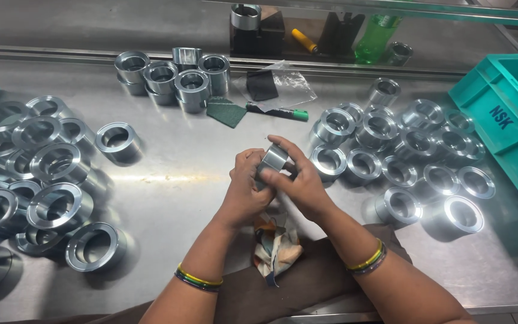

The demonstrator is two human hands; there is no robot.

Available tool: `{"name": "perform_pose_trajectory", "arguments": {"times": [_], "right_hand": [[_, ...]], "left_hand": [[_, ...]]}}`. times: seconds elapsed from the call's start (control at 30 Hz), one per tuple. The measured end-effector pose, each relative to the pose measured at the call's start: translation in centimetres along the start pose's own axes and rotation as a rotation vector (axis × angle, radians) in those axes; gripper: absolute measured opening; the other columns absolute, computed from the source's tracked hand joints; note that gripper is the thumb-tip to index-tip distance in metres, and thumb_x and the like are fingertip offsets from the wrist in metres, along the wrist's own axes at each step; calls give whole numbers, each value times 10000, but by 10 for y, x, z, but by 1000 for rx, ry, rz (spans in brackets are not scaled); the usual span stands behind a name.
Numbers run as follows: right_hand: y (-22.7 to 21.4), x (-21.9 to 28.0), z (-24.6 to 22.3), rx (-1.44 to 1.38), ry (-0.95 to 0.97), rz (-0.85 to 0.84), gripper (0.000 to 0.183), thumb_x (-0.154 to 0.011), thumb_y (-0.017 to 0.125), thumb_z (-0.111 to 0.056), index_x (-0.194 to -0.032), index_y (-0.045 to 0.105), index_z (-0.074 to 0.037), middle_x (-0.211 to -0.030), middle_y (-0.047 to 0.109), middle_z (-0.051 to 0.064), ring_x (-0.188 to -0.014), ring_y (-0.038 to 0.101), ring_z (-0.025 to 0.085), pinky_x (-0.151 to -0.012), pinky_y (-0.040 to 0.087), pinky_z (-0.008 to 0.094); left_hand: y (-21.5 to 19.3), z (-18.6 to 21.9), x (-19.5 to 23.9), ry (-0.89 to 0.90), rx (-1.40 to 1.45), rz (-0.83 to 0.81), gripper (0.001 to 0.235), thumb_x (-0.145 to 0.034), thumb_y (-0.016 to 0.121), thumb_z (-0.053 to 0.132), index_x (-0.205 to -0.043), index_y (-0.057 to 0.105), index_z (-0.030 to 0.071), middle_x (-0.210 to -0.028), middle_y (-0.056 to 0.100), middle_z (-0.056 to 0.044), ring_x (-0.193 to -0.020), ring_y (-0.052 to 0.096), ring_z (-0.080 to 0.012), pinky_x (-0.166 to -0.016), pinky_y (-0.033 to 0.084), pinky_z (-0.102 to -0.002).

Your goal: Inspecting, cleaning, and sorting metal rings at an industrial workstation.

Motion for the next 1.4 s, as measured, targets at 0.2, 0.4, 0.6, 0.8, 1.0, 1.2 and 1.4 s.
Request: {"name": "perform_pose_trajectory", "arguments": {"times": [0.2, 0.4, 0.6, 0.8, 1.0, 1.2, 1.4], "right_hand": [[10, 2, 51, -973, 565, -41, 536, -1015, 583, -461, -1324, 541, -25, -1209, 635, 148, -1117, 663, 243, -1003, 540, 378], [3, -2, 50, -789, 453, -19, 507, -987, 578, -451, -1307, 546, -59, -1226, 623, 144, -1113, 665, 227, -991, 564, 374], [8, 4, 44, -855, 485, -57, 554, -1001, 583, -466, -1326, 546, -19, -1224, 620, 163, -1101, 659, 238, -974, 560, 352], [-9, -5, 13, -178, 26, -40, 655, -930, 687, -324, -1464, 436, -41, -1286, 594, 129, -1158, 615, 161, -1004, 520, 321], [-28, 5, 45, -292, 451, -113, 696, -977, 596, -487, -1406, 537, 58, -1026, 722, 183, -825, 732, 228, -724, 604, 357], [59, 60, -21, 603, -191, -896, 589, -797, 847, -298, -1292, 631, -62, -1175, 664, 128, -1046, 662, 250, -842, 562, 353], [-17, 8, 12, 249, 177, -366, 213, -921, 701, -209, -1092, 741, -87, -1006, 736, 37, -908, 668, 129, -804, 569, 272]], "left_hand": [[-2, 9, -1, -34, -40, -17, 675, -714, 660, 64, -1374, 540, 137, -1432, 423, -153, -1315, 445, -368, -1078, 437, -446], [2, 4, 0, -68, 31, -50, 613, -733, 661, 95, -1334, 544, 132, -1444, 424, -129, -1318, 482, -336, -1084, 472, -440], [-1, 11, -1, -107, -28, -36, 635, -715, 690, 63, -1331, 552, 125, -1469, 395, -129, -1319, 416, -362, -1060, 444, -443], [0, 4, 0, 60, 61, 29, 596, -760, 675, 67, -1342, 552, 96, -1423, 475, -144, -1278, 568, -323, -1047, 503, -410], [-10, 6, -4, 35, 210, 53, 641, -749, 628, 0, -1378, 529, 69, -1370, 541, -139, -1126, 599, -238, -938, 515, -368], [-38, -11, -6, 21, 235, 272, 624, -742, 631, -17, -1355, 549, 64, -1269, 564, -108, -952, 614, -135, -833, 540, -314], [-39, -36, -5, -115, 155, 337, 304, -756, 694, 44, -1058, 681, 5, -1014, 634, -126, -846, 614, -161, -772, 536, -288]]}}
Point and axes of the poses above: each hand's wrist, its own x-axis away from the middle knuckle, its own y-axis out of the palm, z = x × y, the point moved 8 cm from there along -x, towards the middle knuckle
